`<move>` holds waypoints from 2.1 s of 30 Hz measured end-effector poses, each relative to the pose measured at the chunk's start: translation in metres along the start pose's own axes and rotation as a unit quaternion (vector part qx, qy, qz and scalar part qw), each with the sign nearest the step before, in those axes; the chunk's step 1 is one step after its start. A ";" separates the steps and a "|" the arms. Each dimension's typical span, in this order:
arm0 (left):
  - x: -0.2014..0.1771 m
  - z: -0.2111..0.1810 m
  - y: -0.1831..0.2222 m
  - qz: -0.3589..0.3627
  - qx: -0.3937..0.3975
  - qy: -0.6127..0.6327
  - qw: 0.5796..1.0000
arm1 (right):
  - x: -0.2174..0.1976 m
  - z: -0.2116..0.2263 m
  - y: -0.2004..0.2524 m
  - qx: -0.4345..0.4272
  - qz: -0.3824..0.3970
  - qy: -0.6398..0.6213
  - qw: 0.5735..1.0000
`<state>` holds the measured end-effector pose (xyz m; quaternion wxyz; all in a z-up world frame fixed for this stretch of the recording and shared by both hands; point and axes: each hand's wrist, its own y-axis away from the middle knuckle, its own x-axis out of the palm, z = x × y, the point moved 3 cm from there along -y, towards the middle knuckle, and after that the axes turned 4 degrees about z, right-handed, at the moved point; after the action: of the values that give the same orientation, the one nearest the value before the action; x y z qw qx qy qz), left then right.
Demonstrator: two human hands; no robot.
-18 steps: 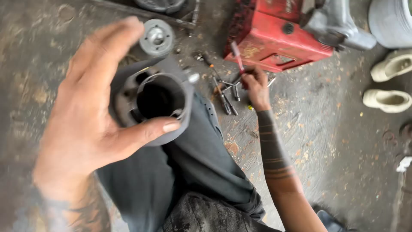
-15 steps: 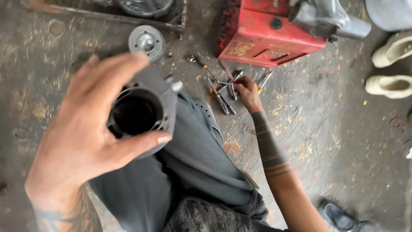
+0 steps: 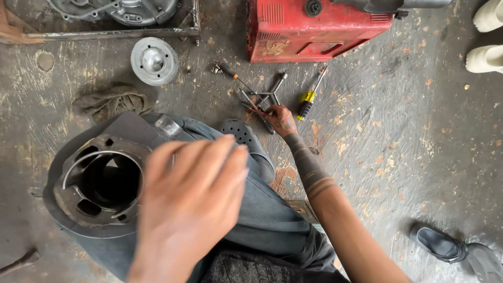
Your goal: The person sits on the workshop floor with a motorcycle engine cylinder barrel on their lap. They hold the cylinder steady and use a long screwdriver-like tool to scrape and smooth the inside of the exhaust port, repositioning the cylinder and the tool repeatedly to work different areas of the port opening.
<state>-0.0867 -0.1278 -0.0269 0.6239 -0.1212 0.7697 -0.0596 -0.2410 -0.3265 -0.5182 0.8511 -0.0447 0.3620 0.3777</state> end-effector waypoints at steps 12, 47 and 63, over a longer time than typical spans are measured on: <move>0.290 0.037 -0.028 0.227 -0.043 0.024 0.973 | 0.021 -0.023 -0.021 0.114 -0.029 0.084 0.989; 0.063 -0.022 0.052 -0.161 -0.087 0.278 0.943 | -0.181 0.342 0.127 -0.431 -0.106 -0.347 0.826; 0.015 0.088 0.166 -0.357 -0.256 0.367 0.820 | -0.113 0.464 0.204 -0.310 0.065 -0.024 0.948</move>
<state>-0.0228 0.0333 -0.0999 0.1763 -0.5125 0.8319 -0.1191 -0.1593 -0.0879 -0.0641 0.7770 -0.2736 0.2089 0.5271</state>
